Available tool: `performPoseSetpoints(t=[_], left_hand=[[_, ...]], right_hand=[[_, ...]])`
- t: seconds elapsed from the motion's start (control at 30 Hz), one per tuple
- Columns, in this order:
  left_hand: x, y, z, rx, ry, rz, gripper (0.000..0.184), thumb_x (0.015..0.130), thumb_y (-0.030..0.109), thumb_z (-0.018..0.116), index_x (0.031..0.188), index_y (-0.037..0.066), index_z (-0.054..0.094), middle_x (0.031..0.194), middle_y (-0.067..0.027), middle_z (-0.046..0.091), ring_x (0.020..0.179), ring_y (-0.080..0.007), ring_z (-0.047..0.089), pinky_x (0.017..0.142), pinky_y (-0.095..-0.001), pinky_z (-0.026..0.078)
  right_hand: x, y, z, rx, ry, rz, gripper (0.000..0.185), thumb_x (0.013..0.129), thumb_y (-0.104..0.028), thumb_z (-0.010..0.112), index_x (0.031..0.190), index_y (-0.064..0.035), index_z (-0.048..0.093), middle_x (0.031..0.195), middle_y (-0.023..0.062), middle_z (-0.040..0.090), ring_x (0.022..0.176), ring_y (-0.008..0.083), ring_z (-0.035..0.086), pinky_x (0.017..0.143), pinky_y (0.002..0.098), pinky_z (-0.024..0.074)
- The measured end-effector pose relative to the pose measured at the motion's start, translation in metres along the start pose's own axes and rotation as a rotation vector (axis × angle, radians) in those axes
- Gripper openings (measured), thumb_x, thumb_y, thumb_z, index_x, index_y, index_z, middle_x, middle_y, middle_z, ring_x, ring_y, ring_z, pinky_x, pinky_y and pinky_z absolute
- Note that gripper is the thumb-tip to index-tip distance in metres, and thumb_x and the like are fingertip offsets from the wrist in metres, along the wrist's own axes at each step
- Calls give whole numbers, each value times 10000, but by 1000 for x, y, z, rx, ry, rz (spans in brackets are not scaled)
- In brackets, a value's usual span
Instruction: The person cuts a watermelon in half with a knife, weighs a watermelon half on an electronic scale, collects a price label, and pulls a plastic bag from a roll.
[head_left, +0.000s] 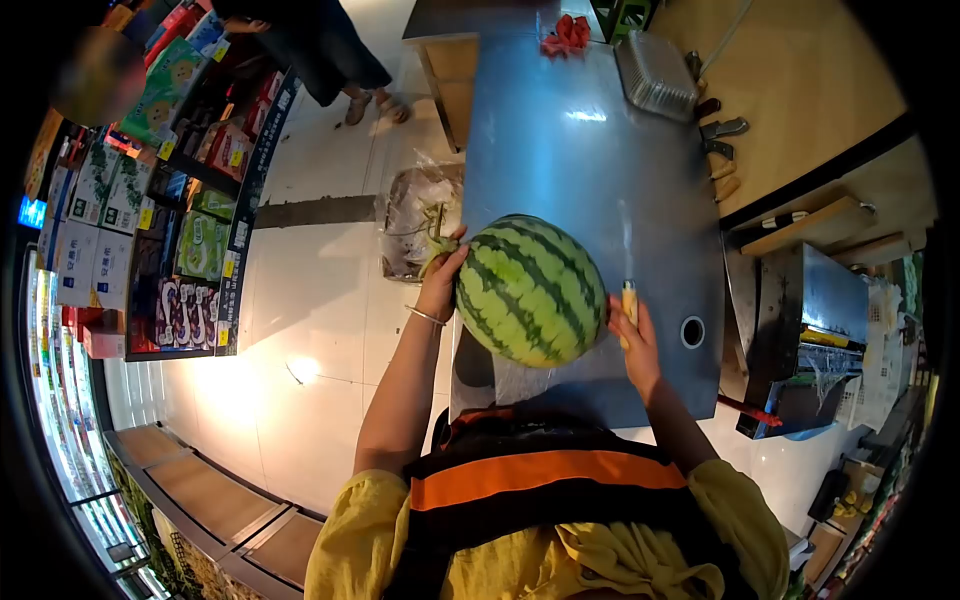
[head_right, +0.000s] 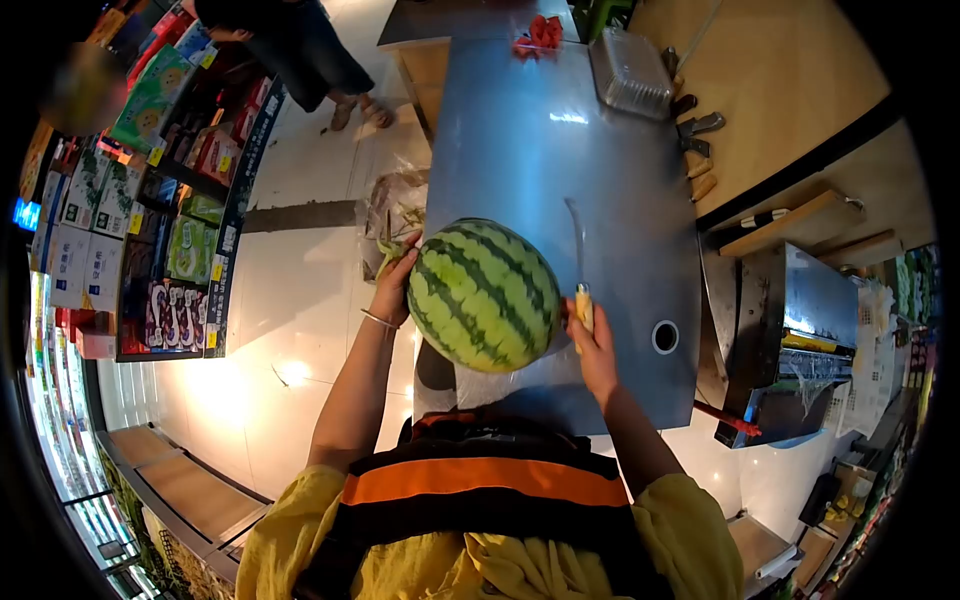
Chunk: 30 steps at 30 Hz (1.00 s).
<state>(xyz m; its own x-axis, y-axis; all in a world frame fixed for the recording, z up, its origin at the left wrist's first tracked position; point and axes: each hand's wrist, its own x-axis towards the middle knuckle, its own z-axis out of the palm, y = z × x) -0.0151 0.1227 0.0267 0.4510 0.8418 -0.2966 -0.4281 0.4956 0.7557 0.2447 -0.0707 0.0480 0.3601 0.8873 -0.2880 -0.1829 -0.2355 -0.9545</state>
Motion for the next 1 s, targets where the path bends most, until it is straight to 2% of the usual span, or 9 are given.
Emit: performPoseSetpoints(t=[0.13, 0.27, 0.37, 0.43, 0.47, 0.63, 0.7, 0.87, 1.0], left_hand=[[0, 12, 7, 131, -283, 8, 656, 761, 226, 685, 1315, 51, 380, 1244, -138, 497, 1134, -224, 470, 971, -325, 361], [5, 8, 1, 272, -380, -17, 480, 768, 337, 682, 1081, 14, 515, 1192, -153, 531, 1147, -249, 470, 963, -366, 375], [3, 0, 3, 302, -335, 101, 537, 818, 540, 524, 912, 12, 504, 1105, -177, 570, 1127, -266, 491, 946, -384, 395], [1, 8, 10, 79, -221, -142, 694, 811, 688, 294, 835, 17, 470, 1039, -190, 587, 1103, -278, 510, 913, -383, 423], [3, 13, 13, 223, -156, -142, 788, 810, 713, 174, 941, -3, 475, 962, -172, 607, 1064, -287, 538, 886, -380, 439], [21, 32, 26, 305, -72, -279, 829, 793, 739, 165, 1091, 21, 455, 894, -166, 637, 954, -298, 582, 863, -378, 442], [26, 30, 32, 190, -124, -310, 872, 782, 754, 166, 1176, 18, 419, 899, -151, 617, 909, -243, 597, 808, -335, 467], [43, 8, 33, 60, 162, -276, 707, 790, 691, 391, 1045, 45, 521, 999, -131, 553, 992, -303, 553, 750, -463, 479], [51, 7, 63, 307, 250, -153, 449, 850, 525, 483, 978, 99, 545, 908, -13, 563, 909, -122, 518, 811, -334, 396]], right_hand=[[-26, 6, -2, 193, 67, 125, 279, 902, -122, 457, 1160, -28, 402, 1038, 84, 554, 917, 147, 539, 827, 288, 440], [-14, 8, 6, 238, 20, 117, 307, 872, -55, 454, 1171, -36, 385, 1013, 91, 564, 882, 153, 533, 819, 300, 426], [12, -5, 28, 231, 33, 23, 215, 866, -29, 474, 1075, -19, 420, 986, 81, 566, 911, 141, 532, 845, 284, 423], [21, -6, 34, 264, 19, -11, 228, 851, -22, 491, 1070, -26, 427, 968, 73, 569, 895, 127, 521, 836, 267, 411], [25, -5, 35, 242, -3, -30, 225, 855, -39, 504, 1067, -28, 431, 926, 55, 558, 849, 115, 511, 789, 259, 414], [53, -23, 18, 60, -153, 90, 223, 866, -111, 544, 1051, -37, 445, 794, 4, 495, 711, 86, 455, 644, 239, 388], [75, -23, 7, -134, -260, -65, 226, 867, -145, 561, 1041, -50, 453, 741, -12, 445, 660, 85, 415, 593, 232, 351], [125, -38, 19, -428, -423, -269, 255, 904, -217, 503, 1069, -40, 421, 994, 72, 550, 865, 133, 549, 783, 275, 432], [153, -36, 46, 61, -486, -75, 250, 906, -163, 487, 1090, -43, 368, 1054, 108, 547, 979, 177, 556, 861, 331, 441]])
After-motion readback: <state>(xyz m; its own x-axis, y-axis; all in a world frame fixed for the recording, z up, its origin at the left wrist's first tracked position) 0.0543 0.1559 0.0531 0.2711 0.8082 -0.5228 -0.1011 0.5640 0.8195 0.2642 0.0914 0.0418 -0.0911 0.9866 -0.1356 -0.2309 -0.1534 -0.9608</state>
